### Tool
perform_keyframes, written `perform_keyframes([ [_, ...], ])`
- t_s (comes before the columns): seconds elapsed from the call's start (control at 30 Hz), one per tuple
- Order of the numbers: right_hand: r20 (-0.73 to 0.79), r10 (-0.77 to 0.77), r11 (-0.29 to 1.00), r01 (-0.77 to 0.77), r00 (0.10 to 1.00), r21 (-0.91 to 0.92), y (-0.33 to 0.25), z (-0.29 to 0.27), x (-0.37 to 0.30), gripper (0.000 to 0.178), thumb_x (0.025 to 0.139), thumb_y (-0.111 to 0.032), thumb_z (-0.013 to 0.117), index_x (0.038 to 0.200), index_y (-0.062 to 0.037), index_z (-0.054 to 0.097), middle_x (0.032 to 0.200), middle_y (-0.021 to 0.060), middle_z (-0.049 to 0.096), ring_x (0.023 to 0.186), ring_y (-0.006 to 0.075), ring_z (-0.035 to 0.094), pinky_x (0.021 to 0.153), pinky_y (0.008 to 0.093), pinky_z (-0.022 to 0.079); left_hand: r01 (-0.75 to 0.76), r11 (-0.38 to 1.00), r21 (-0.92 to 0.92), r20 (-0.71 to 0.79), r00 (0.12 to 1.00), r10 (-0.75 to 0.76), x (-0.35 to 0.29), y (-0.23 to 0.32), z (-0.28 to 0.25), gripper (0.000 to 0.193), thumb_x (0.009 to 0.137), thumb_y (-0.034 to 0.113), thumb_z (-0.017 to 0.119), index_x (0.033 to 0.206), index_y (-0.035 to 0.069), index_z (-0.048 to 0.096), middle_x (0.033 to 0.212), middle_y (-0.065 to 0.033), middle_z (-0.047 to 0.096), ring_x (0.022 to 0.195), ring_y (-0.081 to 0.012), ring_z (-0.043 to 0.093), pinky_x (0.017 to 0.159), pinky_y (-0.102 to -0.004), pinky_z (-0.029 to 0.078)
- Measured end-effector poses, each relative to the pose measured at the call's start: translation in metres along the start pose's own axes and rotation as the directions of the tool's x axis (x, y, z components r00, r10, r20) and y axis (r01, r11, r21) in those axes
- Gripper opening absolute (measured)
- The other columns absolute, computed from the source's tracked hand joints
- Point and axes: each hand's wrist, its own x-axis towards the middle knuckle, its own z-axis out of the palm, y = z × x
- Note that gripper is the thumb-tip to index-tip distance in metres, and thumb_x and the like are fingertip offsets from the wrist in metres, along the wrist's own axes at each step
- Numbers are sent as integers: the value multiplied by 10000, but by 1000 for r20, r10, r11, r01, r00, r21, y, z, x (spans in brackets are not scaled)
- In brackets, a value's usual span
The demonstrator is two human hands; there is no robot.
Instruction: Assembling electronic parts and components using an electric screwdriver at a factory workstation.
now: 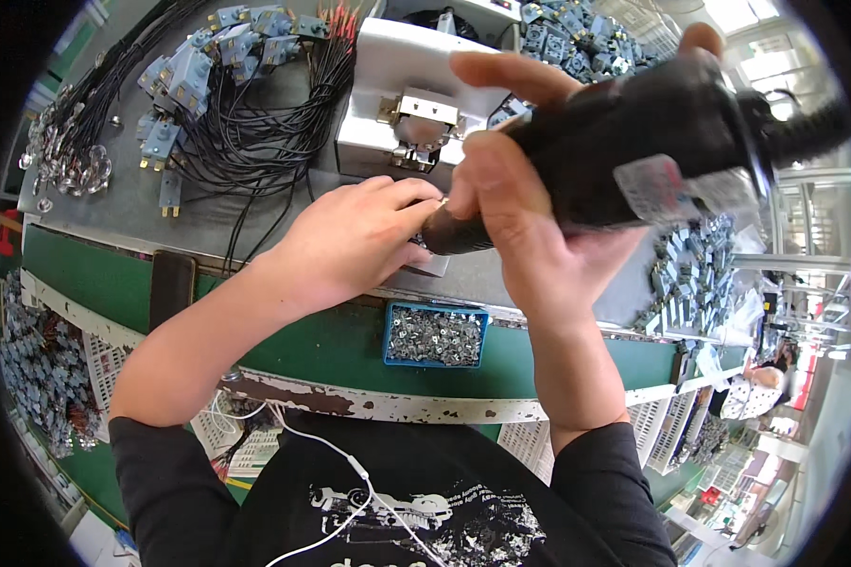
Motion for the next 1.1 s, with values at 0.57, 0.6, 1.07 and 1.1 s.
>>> perform_keyframes([
  [0.57,119,1,370,110,993,-923,173,-170,43,509,883,-35,607,1390,-15,568,1488,262,507,1427,439,436,1172,474,402,241,841,484,-772,571,280,11,-52,-116,279,854,37,756,1126,38,693,1202,-152,701,1122,-308,659,992,-401,504],
  [0.6,272,-24,195,271,962,-943,202,-182,41,539,867,-38,624,1401,-20,559,1461,261,536,1412,442,455,1170,477,402,251,835,489,-713,666,218,12,-73,-145,252,927,109,701,1174,60,696,1226,-130,699,1139,-310,653,996,-397,502],
  [1.07,165,188,922,-116,968,-370,27,-122,-65,346,843,114,721,1166,4,659,1274,144,617,1208,251,613,1001,360,510,540,651,534,87,730,-678,-126,8,-84,273,817,273,796,892,60,643,850,-104,693,828,-338,685,722,-441,535],
  [1.1,213,285,929,-214,935,-302,16,-110,-64,347,831,109,732,1151,2,655,1245,140,658,1169,231,643,992,348,517,490,673,554,115,755,-645,-133,5,-79,278,809,272,795,879,58,633,840,-115,689,820,-342,686,720,-444,534],
])
